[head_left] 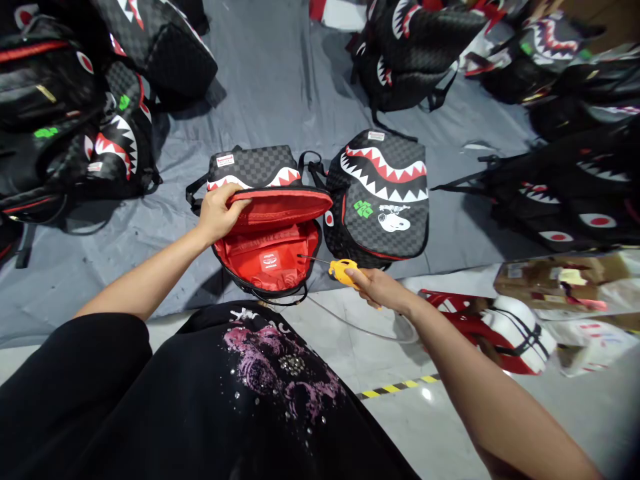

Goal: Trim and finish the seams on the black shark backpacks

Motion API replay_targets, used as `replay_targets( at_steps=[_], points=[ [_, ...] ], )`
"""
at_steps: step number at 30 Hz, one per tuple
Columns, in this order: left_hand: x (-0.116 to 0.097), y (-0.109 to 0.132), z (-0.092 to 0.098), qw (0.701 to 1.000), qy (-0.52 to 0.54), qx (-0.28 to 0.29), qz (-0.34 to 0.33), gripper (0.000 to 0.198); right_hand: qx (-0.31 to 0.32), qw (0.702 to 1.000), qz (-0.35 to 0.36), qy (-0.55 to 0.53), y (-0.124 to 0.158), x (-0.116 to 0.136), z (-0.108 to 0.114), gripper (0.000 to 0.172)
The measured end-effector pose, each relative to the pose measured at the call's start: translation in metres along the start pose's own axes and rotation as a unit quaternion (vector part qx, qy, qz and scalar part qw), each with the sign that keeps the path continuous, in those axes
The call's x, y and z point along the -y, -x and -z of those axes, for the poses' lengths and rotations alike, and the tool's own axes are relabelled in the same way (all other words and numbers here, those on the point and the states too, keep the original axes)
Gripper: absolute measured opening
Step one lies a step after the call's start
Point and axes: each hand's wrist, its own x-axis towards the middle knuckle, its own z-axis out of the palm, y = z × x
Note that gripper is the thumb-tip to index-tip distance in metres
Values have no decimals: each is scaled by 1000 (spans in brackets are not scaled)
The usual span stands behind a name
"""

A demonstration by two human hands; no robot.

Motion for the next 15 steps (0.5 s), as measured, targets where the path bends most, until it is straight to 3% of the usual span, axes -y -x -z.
replay_targets(
  at_steps=[3, 6, 8, 9, 11, 13, 15],
  points=[
    [-13, 17, 13, 998, 15, 62, -2, 28, 19, 998, -38, 37, 2, 0, 2, 40],
    [-18, 55, 41, 963, 63, 261, 22, 38, 53, 997, -20, -49, 9, -21, 2, 45],
    [-7, 84, 56, 926, 93, 355, 91, 57, 49, 990, -5, -132, 13, -45, -1, 52],
    [3, 96, 60, 918, 109, 352, 146, 65, 41, 986, -6, -160, 13, -57, -5, 55],
    [22, 111, 56, 913, 135, 266, 276, 83, 15, 981, -12, -191, 7, -77, -14, 59],
    [38, 113, 37, 896, 142, 150, 393, 105, -30, 968, -14, -248, -9, -87, -21, 52],
    [46, 110, 10, 877, 154, 86, 446, 122, -72, 945, -1, -320, -34, -86, -26, 41]
  ],
)
